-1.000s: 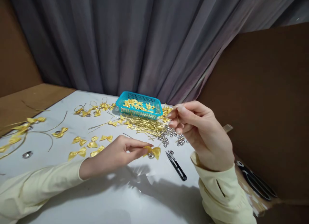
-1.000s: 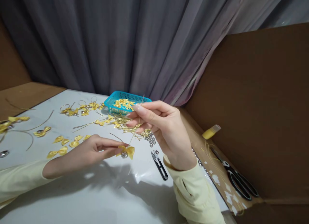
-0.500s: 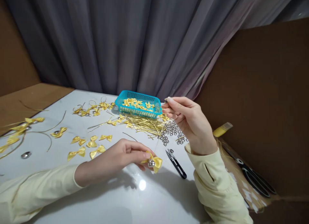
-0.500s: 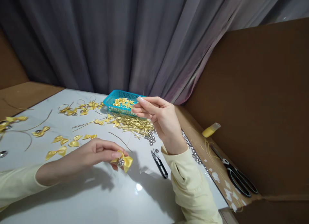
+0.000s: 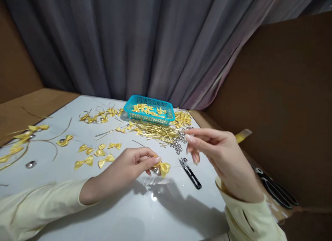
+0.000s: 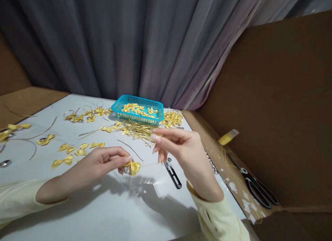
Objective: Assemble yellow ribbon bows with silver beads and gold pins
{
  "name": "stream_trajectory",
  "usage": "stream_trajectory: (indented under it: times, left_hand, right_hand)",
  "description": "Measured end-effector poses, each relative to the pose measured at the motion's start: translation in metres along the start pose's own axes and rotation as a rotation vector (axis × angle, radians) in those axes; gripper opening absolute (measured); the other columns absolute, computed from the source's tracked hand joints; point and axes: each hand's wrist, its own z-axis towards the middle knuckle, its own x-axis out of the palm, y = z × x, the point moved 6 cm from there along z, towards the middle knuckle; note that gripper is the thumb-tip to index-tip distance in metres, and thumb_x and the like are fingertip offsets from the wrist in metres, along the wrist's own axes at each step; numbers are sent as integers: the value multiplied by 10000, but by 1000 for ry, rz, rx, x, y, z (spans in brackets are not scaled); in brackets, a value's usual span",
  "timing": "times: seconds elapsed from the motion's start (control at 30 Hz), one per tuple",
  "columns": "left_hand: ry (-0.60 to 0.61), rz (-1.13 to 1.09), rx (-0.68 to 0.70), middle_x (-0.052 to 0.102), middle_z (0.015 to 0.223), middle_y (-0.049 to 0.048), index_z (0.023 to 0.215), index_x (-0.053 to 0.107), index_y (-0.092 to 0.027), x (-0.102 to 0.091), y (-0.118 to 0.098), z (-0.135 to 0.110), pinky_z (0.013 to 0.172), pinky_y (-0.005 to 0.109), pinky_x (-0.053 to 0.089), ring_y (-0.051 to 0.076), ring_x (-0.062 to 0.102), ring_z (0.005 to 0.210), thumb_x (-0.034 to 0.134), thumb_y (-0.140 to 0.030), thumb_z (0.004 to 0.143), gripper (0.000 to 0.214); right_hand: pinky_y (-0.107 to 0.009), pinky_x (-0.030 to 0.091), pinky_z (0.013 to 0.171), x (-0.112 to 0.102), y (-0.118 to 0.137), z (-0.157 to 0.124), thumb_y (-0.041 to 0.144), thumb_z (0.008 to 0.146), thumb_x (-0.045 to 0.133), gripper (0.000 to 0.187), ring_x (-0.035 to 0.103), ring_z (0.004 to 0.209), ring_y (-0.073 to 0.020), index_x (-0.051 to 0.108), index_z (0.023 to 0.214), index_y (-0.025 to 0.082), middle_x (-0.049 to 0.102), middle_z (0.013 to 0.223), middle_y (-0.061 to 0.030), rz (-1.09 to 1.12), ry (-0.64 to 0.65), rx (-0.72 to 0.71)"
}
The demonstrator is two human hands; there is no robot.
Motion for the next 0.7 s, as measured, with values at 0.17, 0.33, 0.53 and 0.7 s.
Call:
stream_trajectory:
  times: [0.17,0.33,0.53,0.7]
  left_hand:
    - [35,19,23,695,755,5,808,591,-184,10,8,-1,660,256,458,152,633,727,497,-397,884,245]
    - [69,-21,28,702,734,-13,821,563,-191,17,13,-4,672,248,454,142,650,724,489,-374,896,211]
    - [44,11,35,704,707,-23,813,562,-193,17,13,-6,657,239,442,132,648,699,485,-367,899,209]
    - [17,88,61,707,729,-12,818,576,-191,18,10,-6,616,246,425,142,645,710,462,-390,906,245]
  right_hand:
    - [-203,451,405,11,-23,-45,288,696,753,138,526,395,-90,720,646,163,665,560,-35,-91,13,179]
    - [-208,458,448,29,-44,-67,351,748,687,204,540,410,-92,727,667,167,690,614,-41,-115,41,306]
    - [-214,463,471,37,-50,-70,323,749,667,194,556,408,-107,715,661,157,666,540,-29,-146,40,330]
    - [-208,427,432,37,-54,-70,340,744,670,227,528,381,-99,688,624,147,642,518,-24,-104,10,349]
